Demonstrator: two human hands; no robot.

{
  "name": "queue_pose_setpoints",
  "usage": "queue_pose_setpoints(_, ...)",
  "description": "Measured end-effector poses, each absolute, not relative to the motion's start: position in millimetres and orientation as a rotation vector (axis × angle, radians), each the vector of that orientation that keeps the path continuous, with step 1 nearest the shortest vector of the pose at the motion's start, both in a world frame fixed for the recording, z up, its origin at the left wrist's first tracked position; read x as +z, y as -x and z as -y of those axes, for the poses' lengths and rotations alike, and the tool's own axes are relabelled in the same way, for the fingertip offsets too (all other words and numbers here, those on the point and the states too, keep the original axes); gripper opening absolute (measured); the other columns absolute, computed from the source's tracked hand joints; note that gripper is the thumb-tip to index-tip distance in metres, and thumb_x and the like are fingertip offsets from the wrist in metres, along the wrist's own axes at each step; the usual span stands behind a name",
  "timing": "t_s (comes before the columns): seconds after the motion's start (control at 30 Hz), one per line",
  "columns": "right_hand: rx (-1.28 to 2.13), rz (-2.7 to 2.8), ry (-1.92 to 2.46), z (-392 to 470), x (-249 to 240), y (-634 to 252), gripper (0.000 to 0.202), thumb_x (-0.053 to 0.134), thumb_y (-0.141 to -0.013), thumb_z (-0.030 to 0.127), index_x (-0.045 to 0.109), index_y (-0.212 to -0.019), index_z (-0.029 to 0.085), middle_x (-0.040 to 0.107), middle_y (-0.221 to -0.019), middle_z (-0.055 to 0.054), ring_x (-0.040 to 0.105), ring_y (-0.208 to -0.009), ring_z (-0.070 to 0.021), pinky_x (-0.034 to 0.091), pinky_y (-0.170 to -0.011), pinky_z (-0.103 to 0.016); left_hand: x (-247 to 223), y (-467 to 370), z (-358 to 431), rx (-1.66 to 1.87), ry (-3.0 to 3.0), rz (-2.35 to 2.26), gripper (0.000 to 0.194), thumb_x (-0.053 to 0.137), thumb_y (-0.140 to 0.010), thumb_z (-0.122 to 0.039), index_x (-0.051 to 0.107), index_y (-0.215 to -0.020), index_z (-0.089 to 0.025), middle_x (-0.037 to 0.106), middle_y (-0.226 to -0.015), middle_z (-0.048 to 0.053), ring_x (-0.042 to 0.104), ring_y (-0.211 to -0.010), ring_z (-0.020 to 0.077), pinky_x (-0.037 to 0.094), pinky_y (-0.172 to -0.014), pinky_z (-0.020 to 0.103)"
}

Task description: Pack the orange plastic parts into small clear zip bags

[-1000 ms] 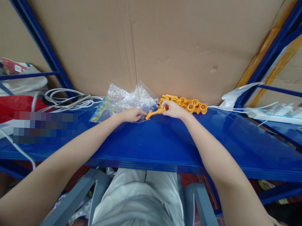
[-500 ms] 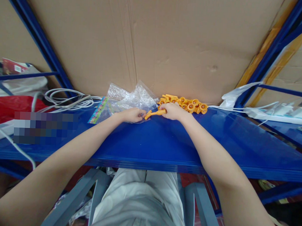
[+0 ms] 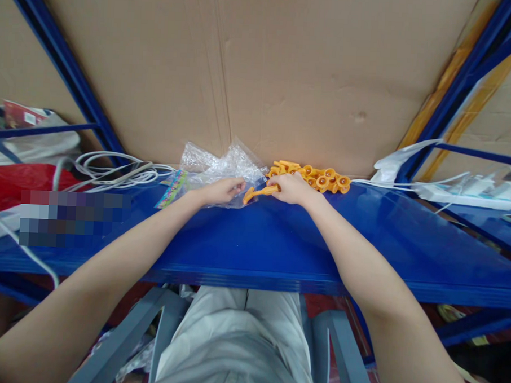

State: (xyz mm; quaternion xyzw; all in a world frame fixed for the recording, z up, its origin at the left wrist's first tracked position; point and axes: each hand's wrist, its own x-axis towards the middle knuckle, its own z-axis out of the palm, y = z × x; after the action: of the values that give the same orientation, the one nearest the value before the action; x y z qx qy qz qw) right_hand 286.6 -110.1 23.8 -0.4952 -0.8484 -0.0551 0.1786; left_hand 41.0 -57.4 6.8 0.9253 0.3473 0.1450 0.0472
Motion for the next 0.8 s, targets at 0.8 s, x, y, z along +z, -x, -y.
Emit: queue_pose_setpoints(0.8, 0.462, 2.26, 1.184, 95, 3, -274, 0.03, 0.071, -0.068, 0.028, 0.078, -0.095, 0.016, 0.067, -0.075, 0.0, 0.055, -0.067, -0.0139, 0.042, -0.062, -0.026, 2, -61, 70, 0.999, -2.804, -1.037, 0.03, 0.045, -0.09, -0.013, 0.056, -0.117, -0.018, 0.068, -0.107, 0.007, 0.064, -0.095, 0.0191, 0.05, -0.088, 0.032)
